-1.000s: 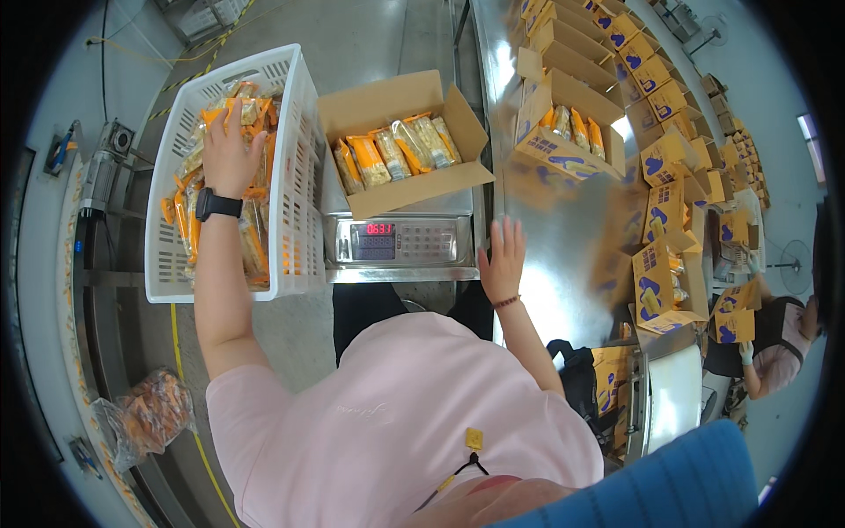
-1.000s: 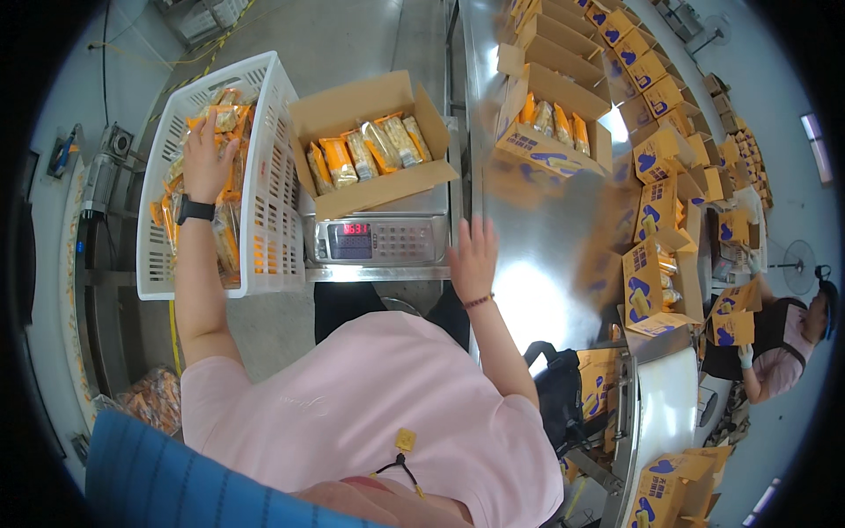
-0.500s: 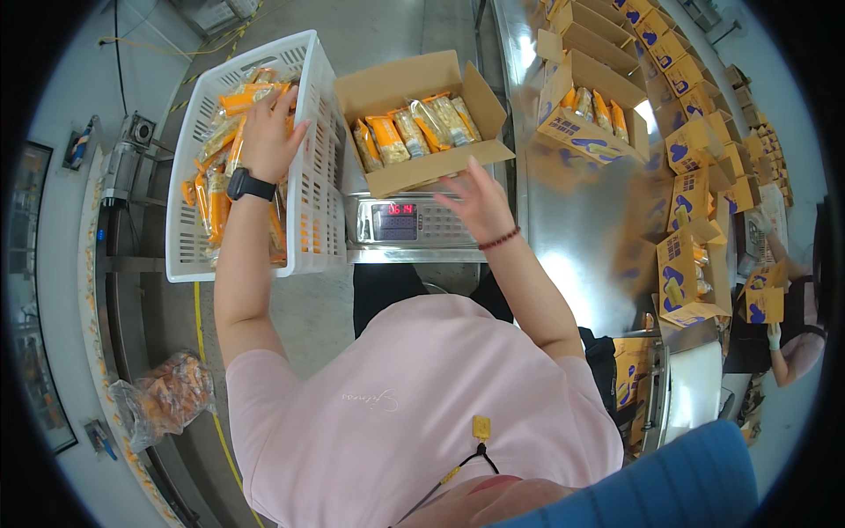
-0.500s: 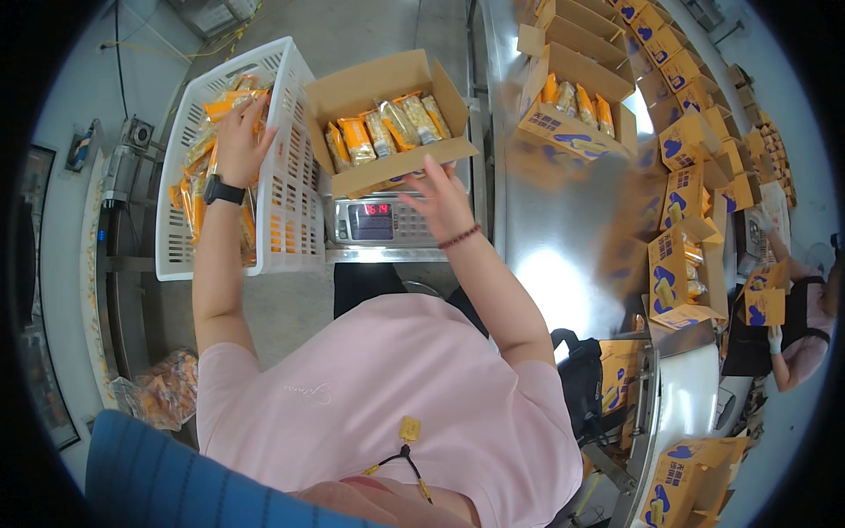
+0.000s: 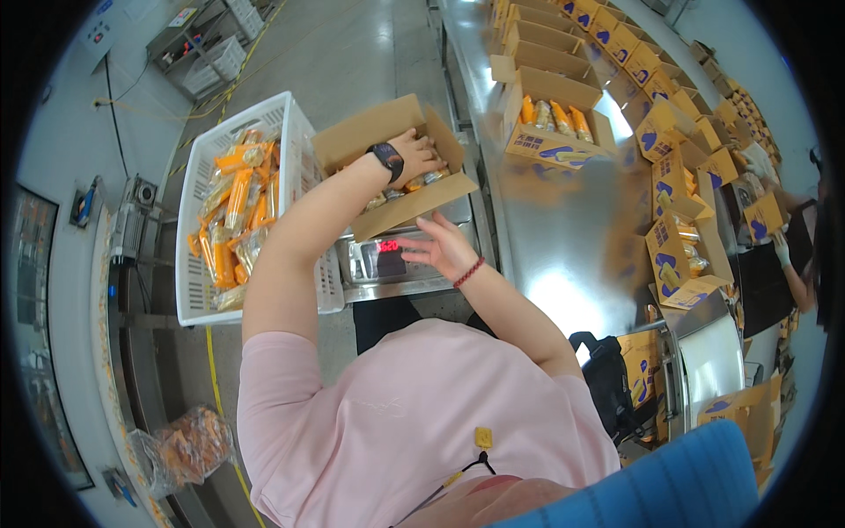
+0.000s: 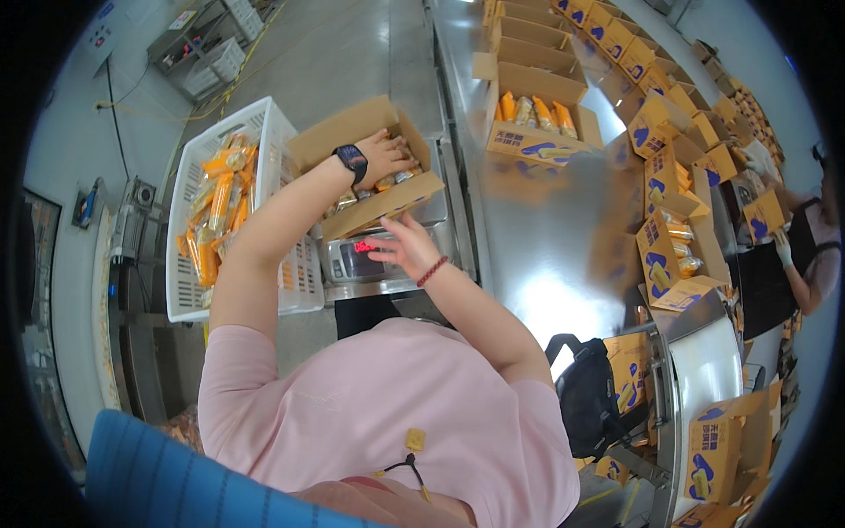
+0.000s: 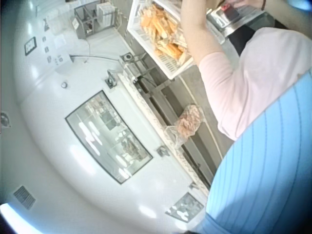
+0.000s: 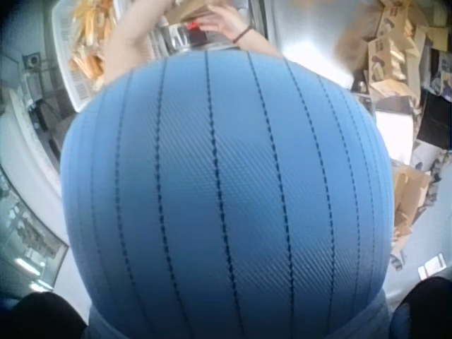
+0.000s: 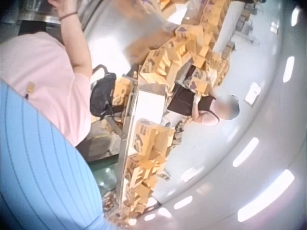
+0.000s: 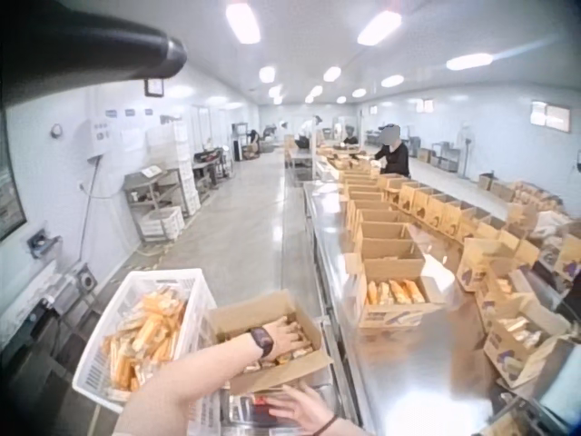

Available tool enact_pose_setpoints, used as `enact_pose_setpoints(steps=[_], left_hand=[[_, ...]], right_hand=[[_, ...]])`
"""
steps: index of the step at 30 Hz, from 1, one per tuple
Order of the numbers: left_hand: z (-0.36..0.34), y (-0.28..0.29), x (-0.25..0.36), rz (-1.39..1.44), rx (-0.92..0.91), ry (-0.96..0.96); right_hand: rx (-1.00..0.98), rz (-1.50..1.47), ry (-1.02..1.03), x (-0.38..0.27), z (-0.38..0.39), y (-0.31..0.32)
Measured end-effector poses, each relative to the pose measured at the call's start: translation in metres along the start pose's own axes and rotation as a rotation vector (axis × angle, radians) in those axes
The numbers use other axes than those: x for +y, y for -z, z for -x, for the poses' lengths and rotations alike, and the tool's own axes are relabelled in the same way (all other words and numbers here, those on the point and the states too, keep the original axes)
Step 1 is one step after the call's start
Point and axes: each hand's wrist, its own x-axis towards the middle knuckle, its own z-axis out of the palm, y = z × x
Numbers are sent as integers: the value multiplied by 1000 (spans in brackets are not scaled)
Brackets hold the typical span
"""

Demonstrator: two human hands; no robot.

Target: The person picks up food packages from a white crate, places them into a cardboard box on a digital scale, and adjusts the number of packages to reach a weight target before moving the box to a production table.

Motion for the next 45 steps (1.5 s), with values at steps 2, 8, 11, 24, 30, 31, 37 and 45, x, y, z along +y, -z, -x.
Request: enact_pose_setpoints(steps=[2, 8, 11, 24, 30, 31, 37, 45], left_hand=[[-11, 4, -6, 3, -23, -23], [47, 49, -14, 307, 315, 182], [112, 79, -24, 272, 561, 350], [313, 5, 41, 615, 292, 1136], [243, 65, 29, 438, 561, 776], [218, 72, 26, 456, 612, 671], [90, 30, 19, 384, -35, 339], [25, 56, 44, 94, -47, 15]], right_hand=[[94, -18, 21, -8, 11, 12], [102, -61, 22, -3, 23, 56], [151, -94, 35, 0, 28, 73], [190, -69, 60, -10, 13, 60], [109, -135, 11, -34, -19, -5], [95, -172, -4, -29, -31, -2], [-10, -77, 193, -4, -43, 0], [110, -128, 463, -30, 24, 22]])
